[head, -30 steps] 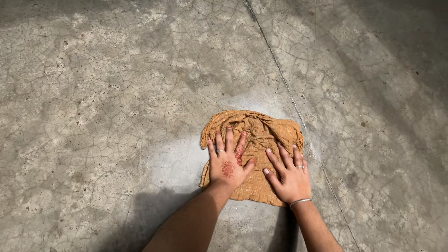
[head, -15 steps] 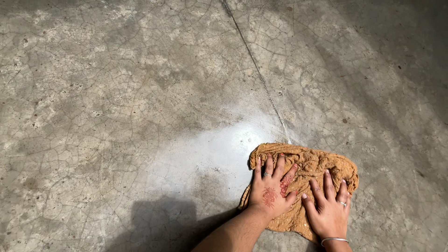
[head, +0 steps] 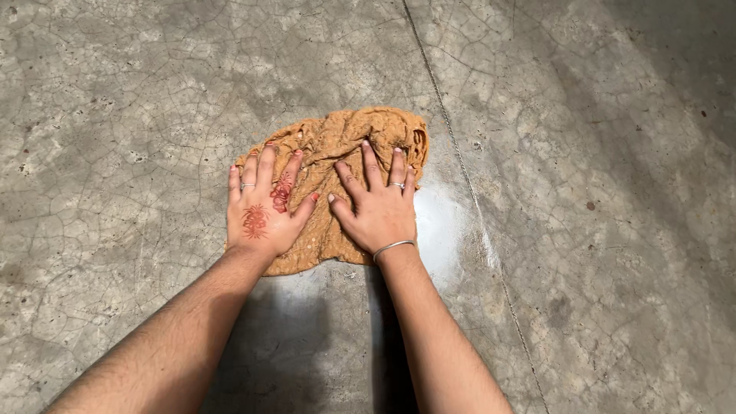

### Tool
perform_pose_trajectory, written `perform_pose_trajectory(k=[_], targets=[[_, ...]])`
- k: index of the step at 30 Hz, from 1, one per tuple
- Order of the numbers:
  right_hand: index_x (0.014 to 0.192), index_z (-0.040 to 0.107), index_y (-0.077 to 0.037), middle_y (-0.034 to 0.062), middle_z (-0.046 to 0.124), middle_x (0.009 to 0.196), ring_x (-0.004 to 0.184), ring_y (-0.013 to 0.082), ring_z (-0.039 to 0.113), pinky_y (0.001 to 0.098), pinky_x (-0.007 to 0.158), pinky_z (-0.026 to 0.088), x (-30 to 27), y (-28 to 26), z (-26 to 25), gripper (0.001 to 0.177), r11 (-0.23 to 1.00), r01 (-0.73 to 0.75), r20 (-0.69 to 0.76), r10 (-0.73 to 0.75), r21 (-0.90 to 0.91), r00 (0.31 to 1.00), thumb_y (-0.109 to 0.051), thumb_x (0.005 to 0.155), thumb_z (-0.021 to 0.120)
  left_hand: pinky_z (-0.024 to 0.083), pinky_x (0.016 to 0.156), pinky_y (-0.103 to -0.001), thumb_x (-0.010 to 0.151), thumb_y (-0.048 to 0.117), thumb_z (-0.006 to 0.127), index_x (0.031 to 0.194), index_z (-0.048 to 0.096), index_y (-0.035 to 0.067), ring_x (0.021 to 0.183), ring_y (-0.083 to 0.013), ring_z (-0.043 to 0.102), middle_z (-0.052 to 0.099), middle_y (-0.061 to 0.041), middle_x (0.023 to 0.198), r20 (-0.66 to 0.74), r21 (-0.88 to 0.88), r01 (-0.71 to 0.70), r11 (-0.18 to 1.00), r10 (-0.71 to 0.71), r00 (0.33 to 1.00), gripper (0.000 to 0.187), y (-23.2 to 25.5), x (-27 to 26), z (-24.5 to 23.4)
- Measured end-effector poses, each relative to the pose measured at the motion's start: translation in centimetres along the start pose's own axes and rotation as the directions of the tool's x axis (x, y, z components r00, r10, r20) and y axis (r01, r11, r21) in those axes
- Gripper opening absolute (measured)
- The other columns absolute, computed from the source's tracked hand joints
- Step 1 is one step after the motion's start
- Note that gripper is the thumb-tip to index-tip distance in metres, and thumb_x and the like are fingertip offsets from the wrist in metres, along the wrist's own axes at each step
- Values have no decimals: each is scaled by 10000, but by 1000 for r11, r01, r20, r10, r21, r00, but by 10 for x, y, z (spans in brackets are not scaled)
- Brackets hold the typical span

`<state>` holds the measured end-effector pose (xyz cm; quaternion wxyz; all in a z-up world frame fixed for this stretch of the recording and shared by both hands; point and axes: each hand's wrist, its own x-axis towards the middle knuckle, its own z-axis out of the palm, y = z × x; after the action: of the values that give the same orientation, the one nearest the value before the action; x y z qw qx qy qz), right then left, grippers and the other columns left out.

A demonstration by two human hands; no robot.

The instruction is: The person cleans the concrete floor by hand using a cloth and soapy water, scrubbing different sections of the surface before rinsing the cloth in a bucket.

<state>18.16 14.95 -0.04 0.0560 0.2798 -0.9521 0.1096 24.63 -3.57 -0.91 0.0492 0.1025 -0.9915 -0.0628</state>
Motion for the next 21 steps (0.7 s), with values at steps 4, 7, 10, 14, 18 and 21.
perform_pose_trajectory(k=[4,7,10,14,18,21], targets=[[1488,490,-403,85,292,1656,1504,496,196,658,1182,172,16,-96,18,628,974,223,65,-225,48,972,-652,911,471,137,1238,-544,939,582,511,1604,343,256,1488,-342,264,277,-162,1598,-40,32,203,979,-201,979,760,-95,-64,-16],[1485,483,-419,79,305,1645,1508,481,202,660,1187,177,10,-164,30,631,917,383,88,-393,110,915,-671,908,457,138,1252,-550,953,572,509,1613,351,218,1494,-358,267,278,-181,1593,-81,61,373,926,-368,926,766,-143,-131,-29],[1497,478,-438,69,325,1649,1514,469,219,654,1207,193,-6,-202,35,642,839,521,87,-537,153,839,-682,904,450,132,1243,-558,960,559,509,1620,353,201,1490,-383,254,263,-207,1603,-134,43,534,845,-525,841,768,-148,-192,-28],[1501,461,-449,40,334,1656,1525,453,221,658,1199,200,-15,-206,32,639,746,644,114,-664,167,739,-697,913,435,123,1257,-554,992,573,498,1616,356,197,1504,-406,240,267,-197,1622,-138,3,706,708,-699,701,743,-125,-231,-14],[1522,429,-431,60,317,1645,1507,450,217,656,1180,188,-21,-202,24,645,729,666,138,-685,159,716,-692,932,426,111,1224,-547,956,592,493,1610,341,206,1481,-413,235,260,-210,1598,-156,4,721,692,-712,684,774,-120,-227,-14],[1532,420,-419,54,308,1652,1510,428,221,644,1186,182,-30,-201,26,634,748,655,134,-664,108,736,-675,952,413,109,1225,-557,932,604,485,1603,329,219,1485,-407,245,270,-199,1599,-141,12,711,704,-702,698,789,-121,-227,-17]])
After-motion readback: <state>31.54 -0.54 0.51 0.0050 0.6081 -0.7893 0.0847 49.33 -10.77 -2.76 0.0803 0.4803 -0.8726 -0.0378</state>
